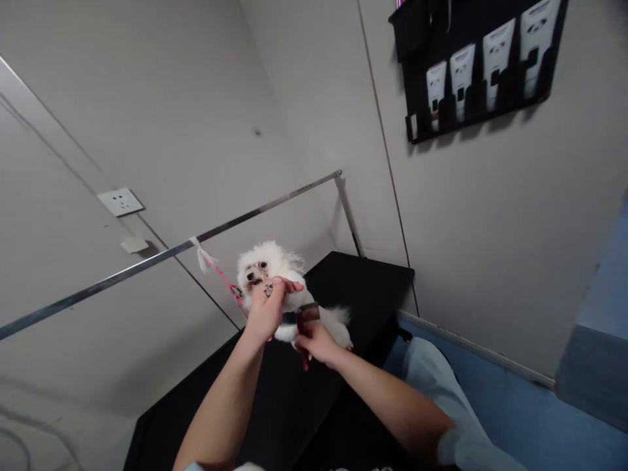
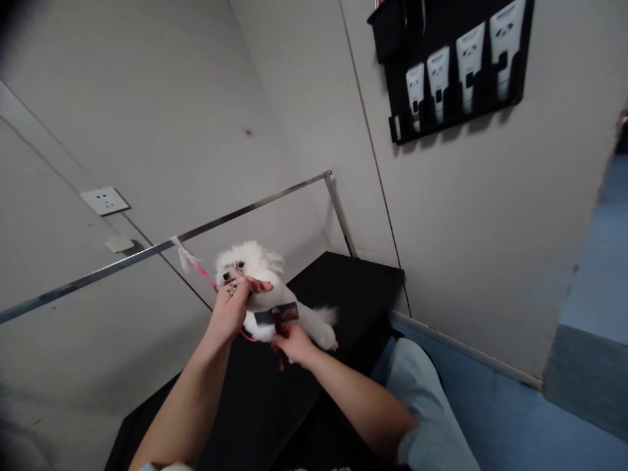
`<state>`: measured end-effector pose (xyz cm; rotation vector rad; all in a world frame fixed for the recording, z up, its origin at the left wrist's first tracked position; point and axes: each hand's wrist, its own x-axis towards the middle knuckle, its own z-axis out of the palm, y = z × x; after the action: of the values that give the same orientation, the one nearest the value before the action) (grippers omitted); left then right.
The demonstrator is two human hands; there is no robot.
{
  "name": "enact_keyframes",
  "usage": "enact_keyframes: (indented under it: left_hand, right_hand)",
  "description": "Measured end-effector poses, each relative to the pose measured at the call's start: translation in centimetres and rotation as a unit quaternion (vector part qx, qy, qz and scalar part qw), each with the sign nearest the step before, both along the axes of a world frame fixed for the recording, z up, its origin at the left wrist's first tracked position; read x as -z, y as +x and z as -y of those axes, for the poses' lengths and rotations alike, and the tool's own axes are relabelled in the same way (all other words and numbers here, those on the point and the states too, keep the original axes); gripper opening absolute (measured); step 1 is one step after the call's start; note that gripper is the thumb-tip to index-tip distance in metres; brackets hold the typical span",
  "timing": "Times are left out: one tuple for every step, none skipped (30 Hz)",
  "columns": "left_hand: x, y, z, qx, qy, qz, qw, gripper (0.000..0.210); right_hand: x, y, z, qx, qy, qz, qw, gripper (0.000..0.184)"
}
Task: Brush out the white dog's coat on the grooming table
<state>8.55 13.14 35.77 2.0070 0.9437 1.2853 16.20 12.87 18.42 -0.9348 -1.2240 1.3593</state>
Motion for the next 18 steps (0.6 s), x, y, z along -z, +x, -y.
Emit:
enact_keyframes:
  left_hand:
    - [-0.3,0.0,-0.2,-0.001,0.004,-0.001,1.000,0.040]
    - [-0.6,0.1,-0.3,0.000,0.006,-0.006,1.000,0.039]
    - [-0.8,0.1,-0.4,0.002,0.005,-0.013,1.000,0.039]
    - [-1.0,0.1,-0.4,0.003,0.003,-0.022,1.000,0.039]
    - [-1.3,0.2,-0.5,0.003,0.000,-0.031,1.000,0.039]
    - [-1.5,0.3,-0.6,0.000,-0.001,-0.038,0.999,0.039]
    - [-1.7,0.3,-0.7,-0.006,-0.001,-0.043,0.999,0.038]
    - [-2.0,0.3,-0.8,-0.012,-0.001,-0.047,0.999,0.038]
    - [-2.3,0.4,-0.9,-0.019,-0.001,-0.050,0.999,0.039]
    - [-2.6,0.4,-1.1,-0.025,-0.002,-0.054,0.998,0.039]
    - [-2.9,0.4,-1.2,-0.029,-0.004,-0.058,0.998,0.040]
    - [-3.1,0.4,-1.3,-0.031,-0.007,-0.064,0.997,0.040]
    - [-3.4,0.4,-1.4,-0.031,-0.010,-0.075,0.997,0.040]
    - [-3.6,0.5,-1.5,-0.030,-0.013,-0.088,0.996,0.041]
    - [-3.8,0.6,-1.6,-0.031,-0.014,-0.104,0.994,0.042]
    - [-4.0,0.7,-1.8,-0.033,-0.012,-0.121,0.992,0.043]
    - [-4.1,0.8,-1.9,-0.034,-0.007,-0.134,0.990,0.044]
    - [-4.2,0.9,-2.0,-0.034,-0.001,-0.143,0.989,0.045]
  right_hand:
    - [-0.3,-0.1,0.1,-0.032,-0.029,-0.006,0.999,0.006]
    - [-0.5,-0.3,0.1,-0.063,-0.049,-0.019,0.997,0.006]
    - [-0.8,-0.3,0.0,-0.081,-0.053,-0.036,0.995,0.006]
    - [-1.1,-0.4,-0.2,-0.080,-0.040,-0.049,0.995,0.007]
    - [-1.4,-0.4,-0.4,-0.068,-0.024,-0.062,0.995,0.008]
    - [-1.6,-0.4,-0.7,-0.051,-0.008,-0.070,0.996,0.008]
    - [-1.7,-0.5,-0.9,-0.039,0.002,-0.069,0.997,0.008]
    - [-1.7,-0.6,-1.0,-0.042,-0.002,-0.059,0.997,0.008]
    - [-1.6,-0.7,-1.1,-0.068,-0.024,-0.046,0.996,0.008]
    - [-1.5,-0.8,-1.1,-0.111,-0.053,-0.033,0.992,0.009]
    - [-1.4,-0.9,-1.1,-0.154,-0.077,-0.028,0.985,0.010]
    - [-1.5,-1.0,-1.2,-0.182,-0.085,-0.031,0.979,0.011]
    - [-1.7,-1.0,-1.4,-0.184,-0.074,-0.038,0.979,0.011]
    - [-2.0,-1.1,-1.7,-0.159,-0.045,-0.044,0.985,0.011]
    - [-2.3,-1.1,-2.1,-0.117,-0.006,-0.047,0.992,0.011]
    - [-2.5,-1.1,-2.5,-0.073,0.029,-0.045,0.996,0.012]
    - [-2.6,-1.1,-2.7,-0.047,0.047,-0.039,0.997,0.013]
    - [-2.5,-1.0,-2.8,-0.051,0.041,-0.030,0.997,0.013]
